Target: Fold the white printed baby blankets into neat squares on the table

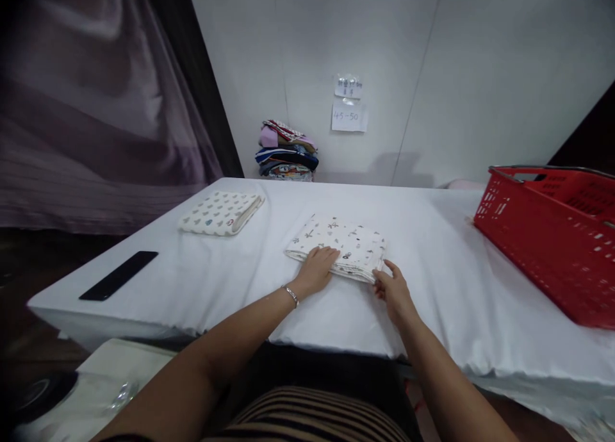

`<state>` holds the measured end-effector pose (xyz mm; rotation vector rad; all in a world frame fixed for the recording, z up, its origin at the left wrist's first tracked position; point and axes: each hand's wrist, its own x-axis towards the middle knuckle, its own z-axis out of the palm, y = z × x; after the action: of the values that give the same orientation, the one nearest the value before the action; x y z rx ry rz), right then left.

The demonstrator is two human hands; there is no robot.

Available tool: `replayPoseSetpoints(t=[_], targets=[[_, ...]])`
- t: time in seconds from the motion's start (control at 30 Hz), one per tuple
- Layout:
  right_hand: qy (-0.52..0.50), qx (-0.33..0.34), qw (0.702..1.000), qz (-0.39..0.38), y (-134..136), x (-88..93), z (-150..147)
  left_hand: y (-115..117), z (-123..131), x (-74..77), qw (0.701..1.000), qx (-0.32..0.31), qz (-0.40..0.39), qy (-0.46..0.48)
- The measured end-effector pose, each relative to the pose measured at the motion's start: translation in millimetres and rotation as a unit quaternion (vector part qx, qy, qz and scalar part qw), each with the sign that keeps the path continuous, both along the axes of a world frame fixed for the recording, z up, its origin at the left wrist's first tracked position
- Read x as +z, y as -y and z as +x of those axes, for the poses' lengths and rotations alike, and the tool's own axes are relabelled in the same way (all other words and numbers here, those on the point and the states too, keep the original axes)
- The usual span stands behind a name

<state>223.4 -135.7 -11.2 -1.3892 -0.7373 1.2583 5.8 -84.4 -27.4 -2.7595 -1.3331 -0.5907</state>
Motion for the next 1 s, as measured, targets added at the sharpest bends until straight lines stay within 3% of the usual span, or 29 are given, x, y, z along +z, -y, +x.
replayPoseSetpoints(t=[0.17,0.27,0.47,0.57,0.73,0.87,0.93,1.0], targets=[[0.032,-0.002,0.999,0.021,4,6.7,13,-11,-28,-4.2,0.997,0.078,0.01,-0.005],[0.05,0.01,0.998,0.033,7,4.9,20,-14,-45,-1.7,0.995,0.091,0.022,-0.021],[0.1,-0.001,0.994,0.044,7,4.3,44,4,-58,8.5,0.999,0.013,0.024,-0.046],[0.137,0.018,0.99,-0.01,9,2.3,60,23,-57,5.1,0.997,-0.044,0.019,-0.053],[0.172,0.065,0.981,-0.065,19,-9.4,75,43,-61,9.4,0.998,-0.051,-0.027,-0.036],[0.327,0.063,0.942,-0.041,16,-4.7,72,34,-57,33.5,0.993,-0.002,-0.114,0.033],[0.427,0.045,0.902,0.041,8,3.4,64,21,-46,41.5,0.99,0.031,-0.124,0.061],[0.491,0.06,0.858,0.136,-2,9.3,52,6,-33,40.4,0.99,0.059,-0.117,0.061]])
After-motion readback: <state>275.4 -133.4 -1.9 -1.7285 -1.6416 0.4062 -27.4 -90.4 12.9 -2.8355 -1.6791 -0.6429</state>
